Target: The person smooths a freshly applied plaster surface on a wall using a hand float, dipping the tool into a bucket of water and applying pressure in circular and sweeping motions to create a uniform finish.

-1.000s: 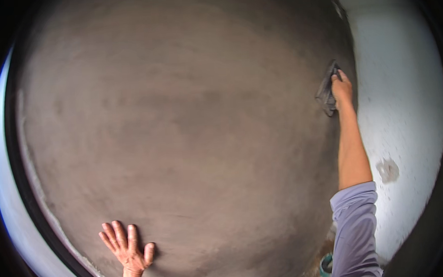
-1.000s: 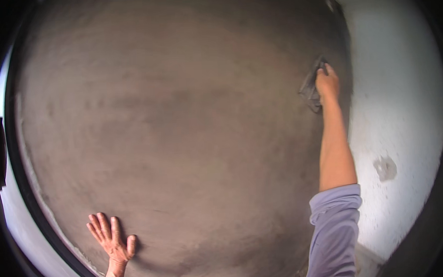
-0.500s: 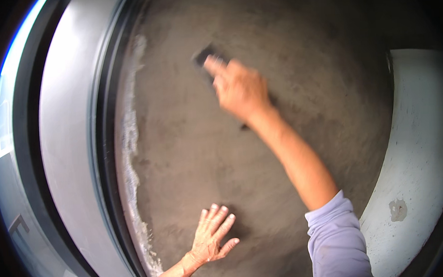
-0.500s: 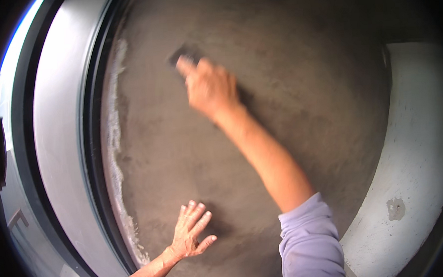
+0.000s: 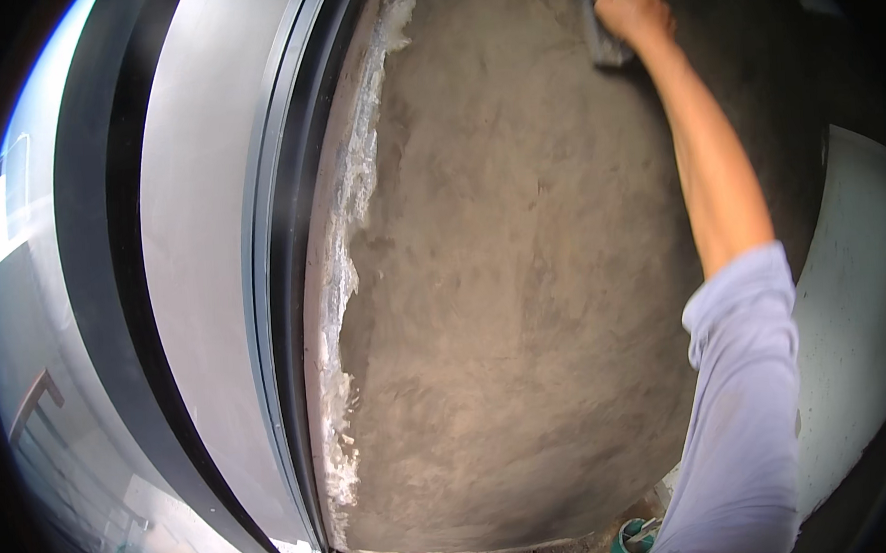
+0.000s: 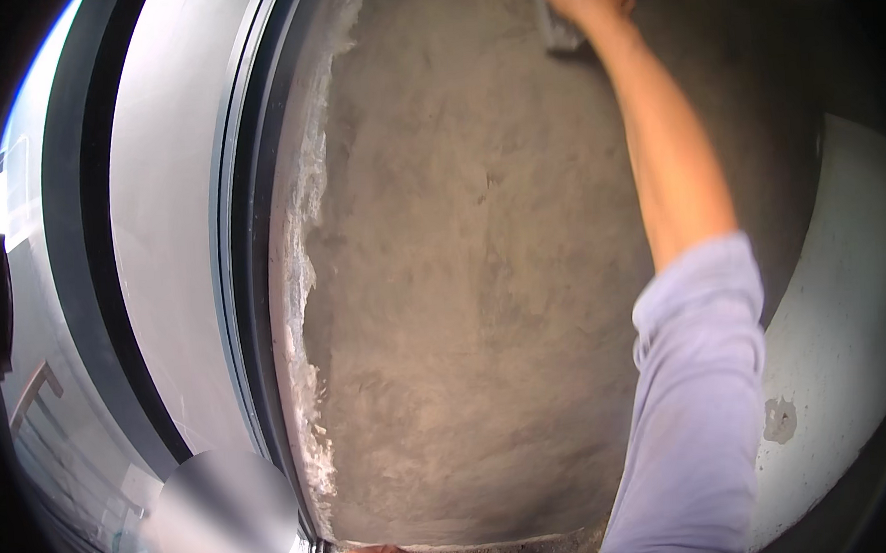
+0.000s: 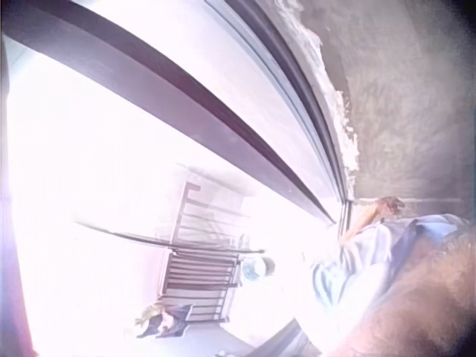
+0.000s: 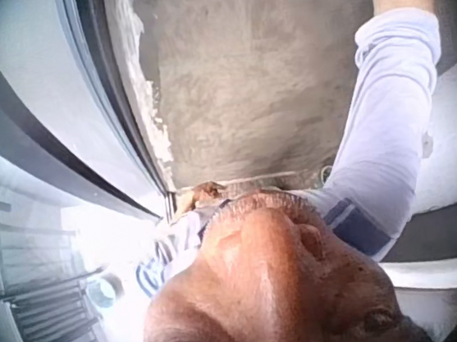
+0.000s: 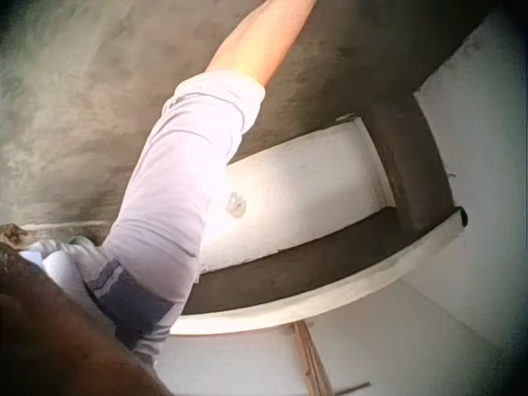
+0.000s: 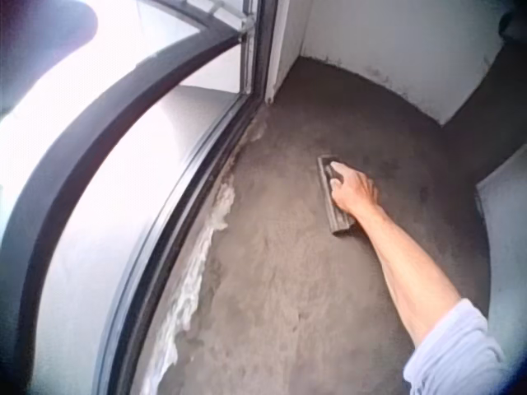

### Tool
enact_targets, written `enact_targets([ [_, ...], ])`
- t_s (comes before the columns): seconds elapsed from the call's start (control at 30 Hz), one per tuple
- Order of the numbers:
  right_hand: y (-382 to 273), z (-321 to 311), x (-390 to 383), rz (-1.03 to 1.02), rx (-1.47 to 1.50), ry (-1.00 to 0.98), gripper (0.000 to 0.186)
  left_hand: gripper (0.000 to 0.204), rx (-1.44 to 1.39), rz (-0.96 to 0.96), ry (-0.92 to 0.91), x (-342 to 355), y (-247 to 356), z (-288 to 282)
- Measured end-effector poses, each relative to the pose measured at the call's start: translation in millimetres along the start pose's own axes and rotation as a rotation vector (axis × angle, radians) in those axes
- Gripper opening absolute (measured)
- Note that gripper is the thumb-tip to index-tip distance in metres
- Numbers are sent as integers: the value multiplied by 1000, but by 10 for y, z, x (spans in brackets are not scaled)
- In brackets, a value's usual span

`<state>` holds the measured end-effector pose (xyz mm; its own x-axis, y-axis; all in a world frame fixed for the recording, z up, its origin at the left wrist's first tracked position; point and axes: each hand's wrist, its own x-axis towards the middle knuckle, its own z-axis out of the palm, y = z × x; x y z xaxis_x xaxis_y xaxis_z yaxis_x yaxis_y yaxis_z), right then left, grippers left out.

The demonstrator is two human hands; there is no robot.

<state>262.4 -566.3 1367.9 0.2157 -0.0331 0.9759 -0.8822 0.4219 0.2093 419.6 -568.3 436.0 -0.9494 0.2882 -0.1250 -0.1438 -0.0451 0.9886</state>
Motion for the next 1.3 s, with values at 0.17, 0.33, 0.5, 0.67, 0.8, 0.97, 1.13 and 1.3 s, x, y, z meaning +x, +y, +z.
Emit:
enact_targets([
  [0.17,-315,140,-87,-105,141,-121,48,55,-219,27,-25,-58,-184,-53],
  [0.33,-1241,307,-2667,-674,332,-189,40,59,-131,220,-126,-268,576,-250],
  [0.5,-656,-190,-3866,-838,285,-455,51,51,401,215,3,-826,2589,159],
  [0.67,1223,-208,-1567,-46,182,64,36,41,636,585,694,-1389,4288,353],
  [0.8,2110,-399,-1355,296,-144,72,44,65,1355,1182,1310,-1043,5567,-196],
  [0.97,493,-388,-3863,-397,135,-287,47,67,2025,852,1734,-539,6792,-945],
  [1.13,1688,-740,-4182,-150,79,-276,48,74,2198,801,1677,271,6783,-796],
  [1.3,4131,-1052,-3575,368,26,100,45,76,2241,746,1519,1062,6718,-273],
])
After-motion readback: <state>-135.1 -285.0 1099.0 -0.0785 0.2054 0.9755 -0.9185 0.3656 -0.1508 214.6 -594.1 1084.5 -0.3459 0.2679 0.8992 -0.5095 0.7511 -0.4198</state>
